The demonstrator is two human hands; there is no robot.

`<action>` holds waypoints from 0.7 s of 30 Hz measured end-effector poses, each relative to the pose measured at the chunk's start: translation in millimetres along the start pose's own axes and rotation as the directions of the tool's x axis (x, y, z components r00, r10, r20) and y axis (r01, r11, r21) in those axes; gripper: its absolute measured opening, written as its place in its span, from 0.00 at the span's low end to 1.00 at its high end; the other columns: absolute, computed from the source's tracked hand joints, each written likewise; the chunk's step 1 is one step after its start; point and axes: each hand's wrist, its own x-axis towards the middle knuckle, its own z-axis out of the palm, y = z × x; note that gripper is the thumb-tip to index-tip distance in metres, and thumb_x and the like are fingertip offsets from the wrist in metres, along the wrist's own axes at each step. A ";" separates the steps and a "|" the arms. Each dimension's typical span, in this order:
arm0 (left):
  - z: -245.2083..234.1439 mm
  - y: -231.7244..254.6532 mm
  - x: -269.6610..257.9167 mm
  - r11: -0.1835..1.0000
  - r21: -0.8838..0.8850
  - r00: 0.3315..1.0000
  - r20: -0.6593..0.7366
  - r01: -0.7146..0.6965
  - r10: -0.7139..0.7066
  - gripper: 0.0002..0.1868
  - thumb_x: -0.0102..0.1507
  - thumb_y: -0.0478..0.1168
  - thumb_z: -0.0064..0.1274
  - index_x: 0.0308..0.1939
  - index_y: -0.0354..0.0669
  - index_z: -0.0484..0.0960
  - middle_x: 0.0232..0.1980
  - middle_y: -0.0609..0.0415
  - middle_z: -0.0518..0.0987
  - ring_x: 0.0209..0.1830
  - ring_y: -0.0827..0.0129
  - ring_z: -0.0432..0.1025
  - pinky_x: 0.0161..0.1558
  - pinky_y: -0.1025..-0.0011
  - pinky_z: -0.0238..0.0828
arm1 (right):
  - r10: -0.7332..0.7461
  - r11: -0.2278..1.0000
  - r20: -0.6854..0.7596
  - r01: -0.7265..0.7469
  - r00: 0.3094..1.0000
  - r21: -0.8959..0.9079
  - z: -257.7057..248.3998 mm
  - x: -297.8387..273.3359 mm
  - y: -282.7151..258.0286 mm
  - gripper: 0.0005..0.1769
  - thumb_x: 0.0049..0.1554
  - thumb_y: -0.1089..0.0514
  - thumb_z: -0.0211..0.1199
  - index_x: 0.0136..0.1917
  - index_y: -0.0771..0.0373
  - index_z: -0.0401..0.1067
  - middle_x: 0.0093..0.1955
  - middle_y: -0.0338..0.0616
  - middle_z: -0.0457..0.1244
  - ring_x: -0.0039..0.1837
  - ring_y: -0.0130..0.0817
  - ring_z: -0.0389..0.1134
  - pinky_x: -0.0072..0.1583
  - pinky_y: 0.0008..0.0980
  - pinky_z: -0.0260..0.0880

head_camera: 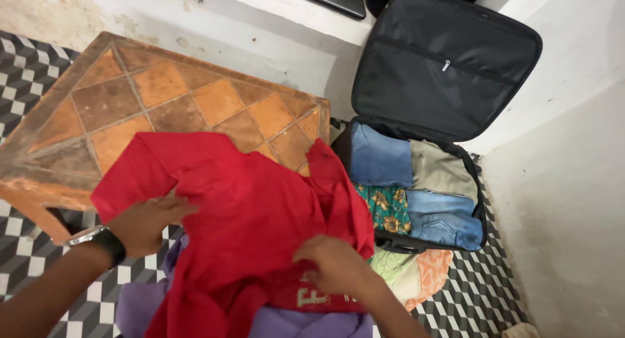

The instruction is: The person folds a pair of blue jeans and a red hoodie on a small wooden table. They first fold the jeans, zip them, and place them into an open suitcase. Then they fold the red hoodie and place it on top of the jeans in the suitcase.

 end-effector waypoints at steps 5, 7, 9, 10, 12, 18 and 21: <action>9.6 7.2 8.5 0.976 0.214 0.998 -0.069 0.029 -0.014 0.49 0.52 0.39 0.61 0.76 0.70 0.60 0.82 0.53 0.51 0.81 0.54 0.48 0.73 0.53 0.50 | -0.086 0.976 -0.275 0.026 0.957 -0.214 8.8 -12.4 27.2 0.37 0.41 0.59 0.75 0.65 0.66 0.72 0.66 0.57 0.62 0.67 0.55 0.61 0.65 0.48 0.61; 13.4 6.0 16.8 0.986 0.161 0.983 -0.168 -0.043 0.070 0.41 0.52 0.48 0.64 0.70 0.68 0.69 0.80 0.49 0.53 0.80 0.48 0.48 0.71 0.48 0.47 | 0.107 0.966 -0.317 -0.174 0.942 -0.191 5.0 -15.8 33.0 0.33 0.40 0.55 0.77 0.58 0.63 0.72 0.62 0.52 0.63 0.67 0.52 0.62 0.65 0.46 0.62; 19.6 2.8 19.4 0.969 0.247 0.985 -0.161 -0.027 0.068 0.30 0.54 0.48 0.59 0.61 0.67 0.74 0.80 0.52 0.56 0.80 0.53 0.49 0.74 0.48 0.45 | 0.203 0.947 -0.261 -0.257 0.944 -0.194 -0.3 -19.9 35.7 0.30 0.39 0.51 0.78 0.54 0.60 0.72 0.60 0.48 0.63 0.67 0.50 0.62 0.66 0.44 0.63; 23.1 0.4 21.0 0.957 0.289 0.985 -0.157 -0.019 0.067 0.25 0.55 0.48 0.57 0.57 0.67 0.77 0.80 0.54 0.58 0.79 0.56 0.49 0.75 0.48 0.43 | 0.206 0.947 -0.186 -0.243 0.961 -0.210 -3.1 -23.6 36.9 0.30 0.39 0.50 0.79 0.52 0.59 0.73 0.60 0.47 0.64 0.67 0.49 0.62 0.67 0.44 0.62; 28.2 -8.9 26.5 0.987 0.132 0.942 -0.312 -0.089 0.127 0.24 0.54 0.43 0.55 0.55 0.58 0.78 0.71 0.53 0.70 0.72 0.55 0.60 0.70 0.47 0.51 | 0.145 0.958 -0.135 -0.173 0.980 -0.227 -2.2 -27.4 40.3 0.29 0.39 0.50 0.80 0.51 0.59 0.73 0.60 0.47 0.64 0.66 0.49 0.63 0.66 0.45 0.62; 13.3 -19.8 26.8 0.800 -0.599 0.841 -0.444 -0.020 -0.311 0.12 0.71 0.40 0.44 0.57 0.46 0.76 0.40 0.44 0.82 0.39 0.59 0.77 0.46 0.62 0.72 | -0.050 0.878 -0.354 -0.128 0.934 -0.462 12.9 -42.4 82.8 0.16 0.45 0.61 0.69 0.48 0.61 0.73 0.66 0.53 0.64 0.66 0.52 0.64 0.65 0.47 0.64; -9.0 -11.2 25.6 0.540 -0.751 0.753 -0.589 -0.379 -0.292 0.08 0.75 0.38 0.42 0.53 0.41 0.75 0.44 0.53 0.80 0.42 0.73 0.73 0.46 0.72 0.70 | -0.012 0.875 -0.459 -0.213 0.888 -0.435 5.5 -51.1 98.3 0.13 0.50 0.64 0.63 0.51 0.62 0.72 0.66 0.50 0.66 0.66 0.50 0.66 0.67 0.45 0.65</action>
